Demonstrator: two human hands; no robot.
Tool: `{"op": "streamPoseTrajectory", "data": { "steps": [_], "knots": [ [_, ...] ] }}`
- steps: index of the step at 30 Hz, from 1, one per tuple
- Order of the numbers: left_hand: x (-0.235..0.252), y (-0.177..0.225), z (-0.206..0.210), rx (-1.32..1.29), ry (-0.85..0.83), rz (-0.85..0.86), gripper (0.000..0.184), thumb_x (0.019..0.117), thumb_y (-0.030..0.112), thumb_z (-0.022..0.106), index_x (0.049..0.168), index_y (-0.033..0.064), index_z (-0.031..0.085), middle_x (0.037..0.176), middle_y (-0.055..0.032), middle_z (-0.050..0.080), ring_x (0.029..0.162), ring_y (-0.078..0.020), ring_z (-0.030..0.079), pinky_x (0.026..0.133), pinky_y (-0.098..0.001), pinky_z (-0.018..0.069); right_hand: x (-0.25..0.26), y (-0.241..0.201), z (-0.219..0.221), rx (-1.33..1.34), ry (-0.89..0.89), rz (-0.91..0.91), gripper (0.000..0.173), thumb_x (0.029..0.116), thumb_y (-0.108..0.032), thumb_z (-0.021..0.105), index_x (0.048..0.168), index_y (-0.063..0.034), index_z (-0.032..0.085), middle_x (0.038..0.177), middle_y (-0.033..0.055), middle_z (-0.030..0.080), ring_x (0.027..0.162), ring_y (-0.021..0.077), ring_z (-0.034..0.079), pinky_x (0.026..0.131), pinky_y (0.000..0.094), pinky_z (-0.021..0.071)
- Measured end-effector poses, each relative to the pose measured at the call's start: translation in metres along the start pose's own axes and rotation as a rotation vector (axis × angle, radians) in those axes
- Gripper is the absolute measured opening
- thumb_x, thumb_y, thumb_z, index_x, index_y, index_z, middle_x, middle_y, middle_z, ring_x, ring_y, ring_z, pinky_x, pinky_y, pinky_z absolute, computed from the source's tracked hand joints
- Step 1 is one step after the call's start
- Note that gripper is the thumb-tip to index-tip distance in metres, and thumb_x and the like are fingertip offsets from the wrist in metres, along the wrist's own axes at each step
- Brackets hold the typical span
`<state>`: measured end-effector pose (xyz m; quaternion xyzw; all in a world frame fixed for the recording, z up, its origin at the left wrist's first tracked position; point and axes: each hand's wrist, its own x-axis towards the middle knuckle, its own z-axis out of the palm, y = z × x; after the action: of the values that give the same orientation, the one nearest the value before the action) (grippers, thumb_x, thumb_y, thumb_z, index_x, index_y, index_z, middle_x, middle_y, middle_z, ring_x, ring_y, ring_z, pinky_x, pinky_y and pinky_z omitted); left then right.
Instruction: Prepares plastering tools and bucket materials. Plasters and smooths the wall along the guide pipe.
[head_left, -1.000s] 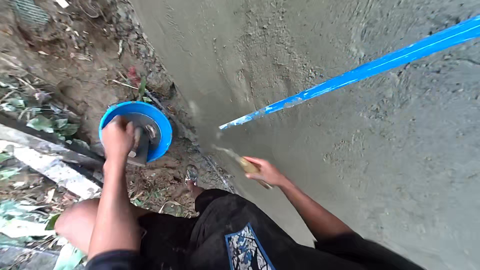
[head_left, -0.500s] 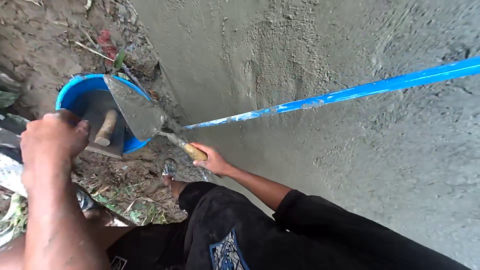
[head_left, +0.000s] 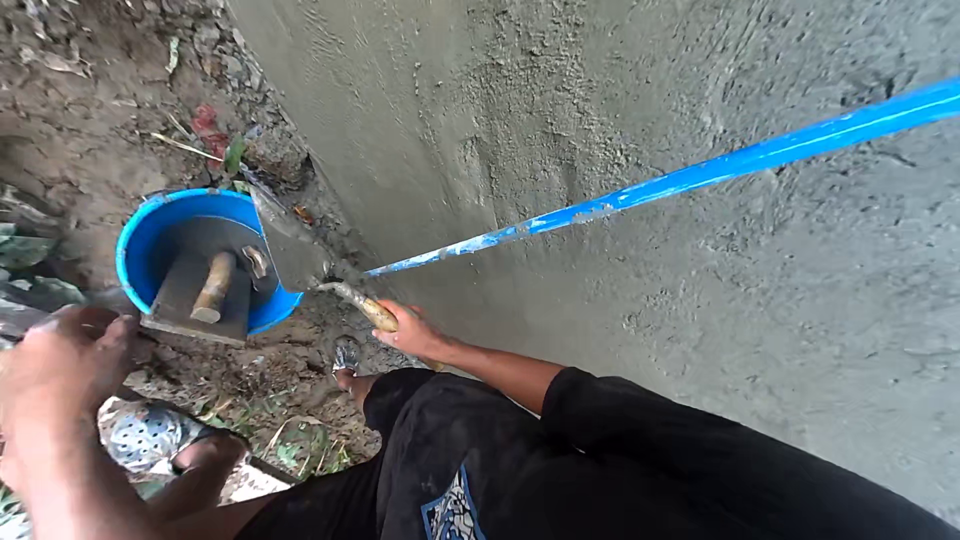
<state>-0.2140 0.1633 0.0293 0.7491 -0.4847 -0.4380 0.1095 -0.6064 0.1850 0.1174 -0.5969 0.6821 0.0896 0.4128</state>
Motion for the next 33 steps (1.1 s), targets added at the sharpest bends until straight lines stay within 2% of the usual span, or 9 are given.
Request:
{"op": "streamPoseTrajectory", "data": {
  "steps": [5, 9, 13, 16, 19, 21, 24, 28, 33],
  "knots": [
    [-0.008, 0.008, -0.008, -0.017, 0.03, -0.028, 0.041, 0.1071, 0.034, 0.052, 0.129, 0.0, 0.062, 0.117, -0.0348, 0.065, 0.112, -0.0575, 0.06, 0.093, -0.0787, 0.0403, -0.014, -0.019, -0.01, -0.034, -0.032, -0.139, 0.056, 0.0963, -0.027, 0.072, 0.145, -0.0065, 0.054, 0.118, 0.0202, 0.07, 0.107, 0.0304, 0.069, 0.098, 0.0484, 0.0538],
    [-0.006, 0.018, -0.01, -0.025, 0.039, -0.038, 0.04, 0.1067, 0.032, 0.054, 0.13, 0.0002, 0.062, 0.121, -0.0339, 0.065, 0.116, -0.0565, 0.059, 0.096, -0.0784, 0.0392, -0.047, -0.044, -0.023, 0.033, -0.031, -0.386, 0.051, 0.0987, -0.032, 0.068, 0.139, -0.0021, 0.058, 0.114, 0.0199, 0.071, 0.105, 0.0271, 0.07, 0.098, 0.0444, 0.0543],
    [-0.02, 0.056, -0.016, 0.054, 0.004, -0.046, 0.04, 0.1051, 0.023, 0.056, 0.134, -0.0042, 0.059, 0.127, -0.0388, 0.06, 0.124, -0.0595, 0.053, 0.101, -0.0786, 0.0346, -0.081, -0.049, -0.053, 0.136, -0.11, -0.559, 0.048, 0.1007, -0.035, 0.065, 0.132, 0.0013, 0.061, 0.104, 0.018, 0.072, 0.088, 0.0199, 0.071, 0.083, 0.0375, 0.0577],
    [-0.008, 0.055, -0.009, 0.045, -0.018, -0.007, 0.039, 0.1056, 0.028, 0.055, 0.131, -0.0005, 0.063, 0.124, -0.0342, 0.063, 0.121, -0.0561, 0.057, 0.1, -0.077, 0.0377, -0.094, -0.021, -0.085, 0.302, -0.149, -0.379, 0.043, 0.1041, -0.031, 0.058, 0.132, 0.0021, 0.059, 0.093, 0.0129, 0.068, 0.069, 0.0129, 0.064, 0.067, 0.0314, 0.0569],
    [-0.004, 0.054, -0.004, 0.045, -0.037, 0.032, 0.038, 0.1063, 0.029, 0.055, 0.129, -0.0003, 0.064, 0.122, -0.0332, 0.065, 0.119, -0.0554, 0.058, 0.099, -0.0768, 0.0381, -0.108, 0.013, -0.087, 0.71, 0.158, -0.074, 0.034, 0.1101, -0.028, 0.045, 0.127, 0.0004, 0.053, 0.079, 0.0041, 0.06, 0.058, 0.0099, 0.06, 0.057, 0.0261, 0.0561],
    [0.0, 0.054, 0.0, 0.055, -0.039, 0.035, 0.038, 0.1055, 0.028, 0.055, 0.128, -0.0004, 0.064, 0.119, -0.0325, 0.066, 0.116, -0.0543, 0.06, 0.098, -0.0762, 0.0394, -0.123, 0.019, -0.085, 0.876, 0.31, -0.059, 0.031, 0.1106, -0.029, 0.041, 0.123, -0.0018, 0.049, 0.072, -0.0001, 0.057, 0.052, 0.0094, 0.057, 0.05, 0.0258, 0.055],
    [0.01, 0.057, 0.012, 0.078, -0.087, 0.015, 0.039, 0.1057, 0.029, 0.054, 0.13, 0.0002, 0.063, 0.119, -0.0306, 0.067, 0.114, -0.0494, 0.063, 0.099, -0.0709, 0.0434, -0.14, 0.015, -0.088, 0.803, 0.219, -0.227, 0.036, 0.1061, -0.03, 0.045, 0.123, 0.002, 0.051, 0.075, -0.0013, 0.06, 0.055, 0.0078, 0.059, 0.053, 0.0259, 0.0557],
    [0.001, 0.065, 0.035, 0.06, -0.115, 0.021, 0.039, 0.1068, 0.025, 0.052, 0.133, -0.0034, 0.06, 0.12, -0.0302, 0.066, 0.111, -0.0447, 0.065, 0.099, -0.0634, 0.0482, -0.133, 0.027, -0.092, 0.611, 0.101, -0.407, 0.045, 0.105, -0.036, 0.052, 0.128, 0.003, 0.056, 0.082, 0.0061, 0.065, 0.063, 0.0121, 0.064, 0.062, 0.0314, 0.0582],
    [-0.056, 0.112, 0.073, -0.16, -0.11, 0.004, 0.035, 0.1079, 0.015, 0.047, 0.132, -0.0076, 0.056, 0.119, -0.0259, 0.066, 0.101, -0.0302, 0.069, 0.092, -0.0461, 0.056, -0.124, 0.086, -0.068, 0.29, 0.371, -0.557, 0.045, 0.0947, -0.035, 0.068, 0.123, 0.0001, 0.066, 0.096, 0.018, 0.074, 0.086, 0.0284, 0.074, 0.08, 0.0473, 0.0591]
  ]
}}
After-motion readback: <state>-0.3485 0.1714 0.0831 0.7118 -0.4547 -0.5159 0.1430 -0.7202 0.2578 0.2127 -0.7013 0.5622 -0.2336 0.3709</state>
